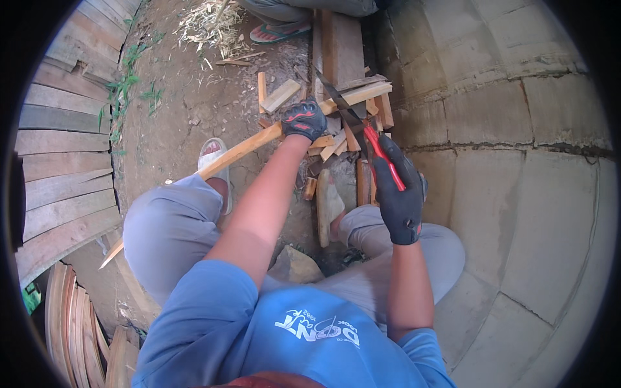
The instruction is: The person sits on the ground and uses a hand saw to cut small pieces of wood. They hold the wood steady with one hand while sawing with the other, producing small wooden offcuts.
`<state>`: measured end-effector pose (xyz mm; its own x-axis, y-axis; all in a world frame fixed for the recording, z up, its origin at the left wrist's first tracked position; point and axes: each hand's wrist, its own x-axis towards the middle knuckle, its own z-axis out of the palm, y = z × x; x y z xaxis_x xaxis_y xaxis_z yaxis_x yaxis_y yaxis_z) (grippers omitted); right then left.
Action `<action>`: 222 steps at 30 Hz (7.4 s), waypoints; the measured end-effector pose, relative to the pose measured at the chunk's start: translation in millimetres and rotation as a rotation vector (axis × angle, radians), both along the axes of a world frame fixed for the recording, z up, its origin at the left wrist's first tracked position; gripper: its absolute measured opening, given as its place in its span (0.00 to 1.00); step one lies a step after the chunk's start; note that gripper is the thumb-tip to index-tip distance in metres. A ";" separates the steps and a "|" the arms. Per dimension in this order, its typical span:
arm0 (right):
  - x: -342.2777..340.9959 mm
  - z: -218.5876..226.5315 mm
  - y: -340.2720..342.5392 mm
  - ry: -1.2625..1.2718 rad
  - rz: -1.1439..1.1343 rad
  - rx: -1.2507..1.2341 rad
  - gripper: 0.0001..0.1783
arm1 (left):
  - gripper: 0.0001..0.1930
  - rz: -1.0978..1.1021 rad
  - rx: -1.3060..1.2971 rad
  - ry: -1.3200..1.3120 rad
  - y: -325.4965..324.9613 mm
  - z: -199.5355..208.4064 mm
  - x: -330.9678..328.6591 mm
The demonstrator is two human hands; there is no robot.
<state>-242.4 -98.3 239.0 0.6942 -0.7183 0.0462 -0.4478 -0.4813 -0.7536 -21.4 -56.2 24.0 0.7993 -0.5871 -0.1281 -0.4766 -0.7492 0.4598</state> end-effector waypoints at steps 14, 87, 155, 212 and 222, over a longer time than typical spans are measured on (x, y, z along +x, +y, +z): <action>34.2 8.6 -11.2 -0.210 0.017 -0.120 0.24 | 0.20 -0.026 -0.002 -0.119 6.3 -23.2 -23.6; 66.5 -130.1 -49.3 0.118 0.149 -0.027 0.21 | 0.24 -0.241 0.097 0.273 8.4 -63.7 3.9; -0.4 84.0 -133.8 -0.638 -0.075 -0.088 0.20 | 0.38 -0.328 0.440 0.010 30.0 -64.5 -21.8; -0.2 84.7 -133.4 -0.613 -0.099 -0.011 0.18 | 0.21 -0.324 0.174 -0.096 18.6 -15.0 -75.6; -0.2 83.4 -131.1 -0.660 -0.124 -0.006 0.20 | 0.36 -0.303 0.193 -0.061 64.3 -43.0 -19.9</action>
<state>-242.6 -229.4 322.4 0.4313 -0.7894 0.4368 0.0541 -0.4607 -0.8859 -41.3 8.1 -19.1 0.6026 -0.7679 -0.2171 -0.7124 -0.6402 0.2873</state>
